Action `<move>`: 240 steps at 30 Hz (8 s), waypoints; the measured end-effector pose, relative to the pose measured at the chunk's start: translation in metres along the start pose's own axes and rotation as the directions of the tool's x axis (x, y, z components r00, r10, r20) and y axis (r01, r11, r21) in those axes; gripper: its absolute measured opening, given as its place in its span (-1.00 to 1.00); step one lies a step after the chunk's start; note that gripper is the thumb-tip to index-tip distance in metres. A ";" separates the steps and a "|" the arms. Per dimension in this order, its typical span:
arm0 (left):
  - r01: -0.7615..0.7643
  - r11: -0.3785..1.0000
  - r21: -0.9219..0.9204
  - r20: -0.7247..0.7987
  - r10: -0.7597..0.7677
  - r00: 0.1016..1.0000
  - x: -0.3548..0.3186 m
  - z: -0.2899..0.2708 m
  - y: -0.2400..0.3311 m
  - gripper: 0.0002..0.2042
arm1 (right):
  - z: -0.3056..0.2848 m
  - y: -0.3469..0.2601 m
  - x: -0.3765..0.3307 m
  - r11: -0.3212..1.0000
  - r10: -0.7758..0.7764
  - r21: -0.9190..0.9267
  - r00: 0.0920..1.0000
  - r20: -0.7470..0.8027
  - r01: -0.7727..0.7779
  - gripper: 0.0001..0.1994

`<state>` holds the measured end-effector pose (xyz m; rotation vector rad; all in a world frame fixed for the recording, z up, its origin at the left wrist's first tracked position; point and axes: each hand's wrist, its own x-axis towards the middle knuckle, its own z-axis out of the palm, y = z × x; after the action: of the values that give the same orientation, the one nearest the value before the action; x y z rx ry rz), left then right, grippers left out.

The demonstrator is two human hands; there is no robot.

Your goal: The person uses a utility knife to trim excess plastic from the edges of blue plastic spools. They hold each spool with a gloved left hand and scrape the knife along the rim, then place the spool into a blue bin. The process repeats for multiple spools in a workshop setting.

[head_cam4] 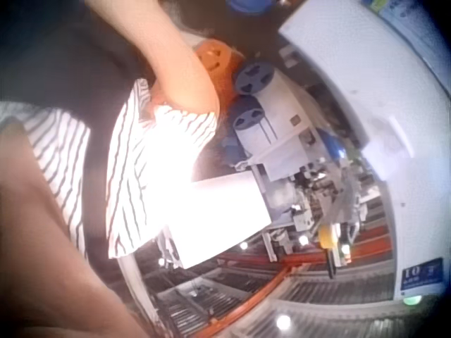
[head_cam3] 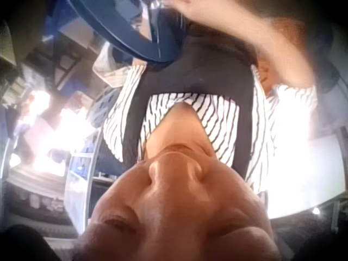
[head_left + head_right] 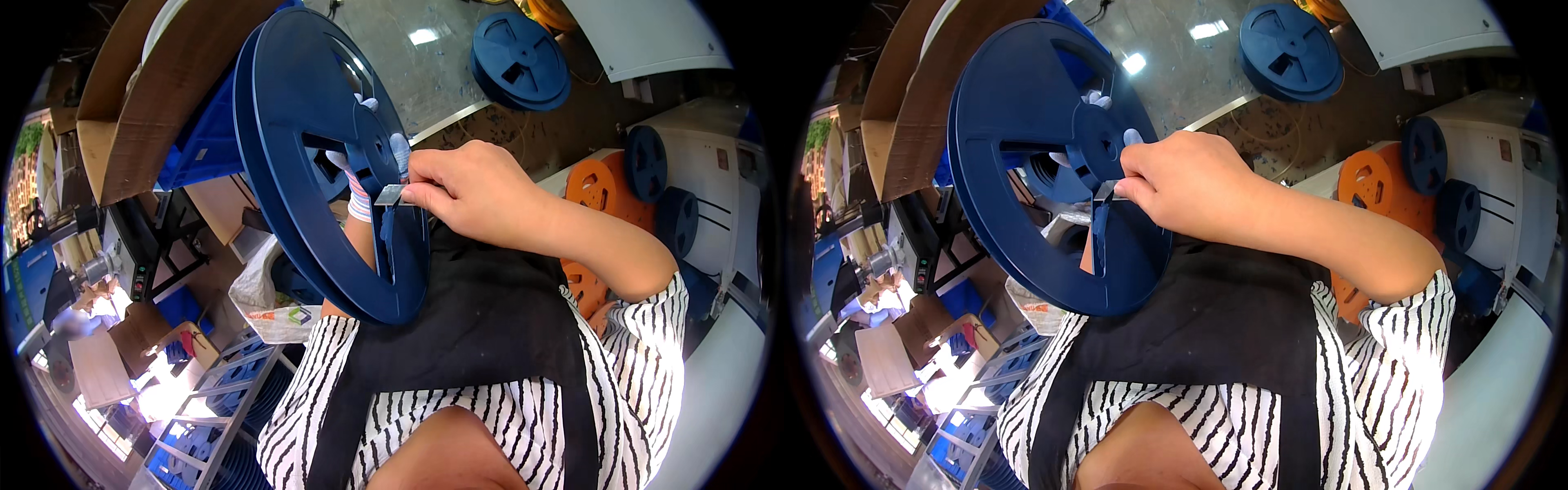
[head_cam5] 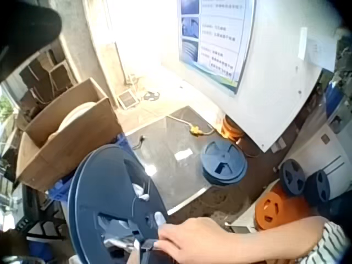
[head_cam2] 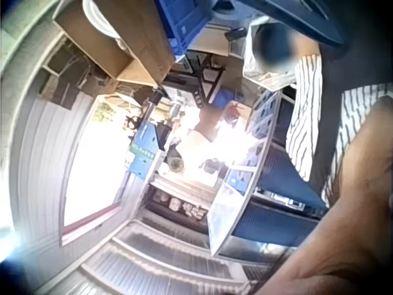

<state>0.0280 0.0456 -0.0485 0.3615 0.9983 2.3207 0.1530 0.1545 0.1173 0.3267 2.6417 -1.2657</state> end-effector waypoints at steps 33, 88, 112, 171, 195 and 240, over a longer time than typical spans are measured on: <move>-0.094 0.988 0.122 -0.044 0.100 0.994 0.001 -0.001 0.002 -0.40 | 0.000 0.001 -0.011 0.984 0.025 0.175 0.999 0.022 -0.029 -0.77; -0.144 0.967 0.209 -0.008 0.149 0.989 -0.017 0.001 -0.003 -0.34 | 0.005 0.017 0.008 0.934 -0.357 -0.096 0.891 -0.279 0.344 -0.89; -0.223 0.904 0.364 -0.013 0.245 0.970 0.009 -0.011 0.001 -0.31 | -0.015 -0.001 -0.001 0.600 -0.127 0.674 0.781 0.612 -0.431 -0.82; 0.583 -0.571 0.578 -0.479 0.341 0.809 -0.002 -0.321 -0.026 -0.02 | 0.068 0.609 0.084 0.191 0.943 0.969 -0.304 -0.136 0.158 -0.77; -0.485 -0.020 0.875 0.483 0.127 0.866 0.069 0.012 -0.061 -0.42 | 0.052 0.295 -0.061 0.167 0.740 0.883 0.536 -0.406 0.438 -0.79; 0.633 0.662 -0.400 0.415 -0.485 0.770 0.001 0.005 -0.028 0.09 | 0.000 0.098 -0.035 0.849 0.328 0.493 0.921 -0.209 -0.191 -0.85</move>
<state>0.0406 0.0644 -0.0655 0.1087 0.2417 1.7850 0.2140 0.2099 0.0542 0.9806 2.3467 -1.8587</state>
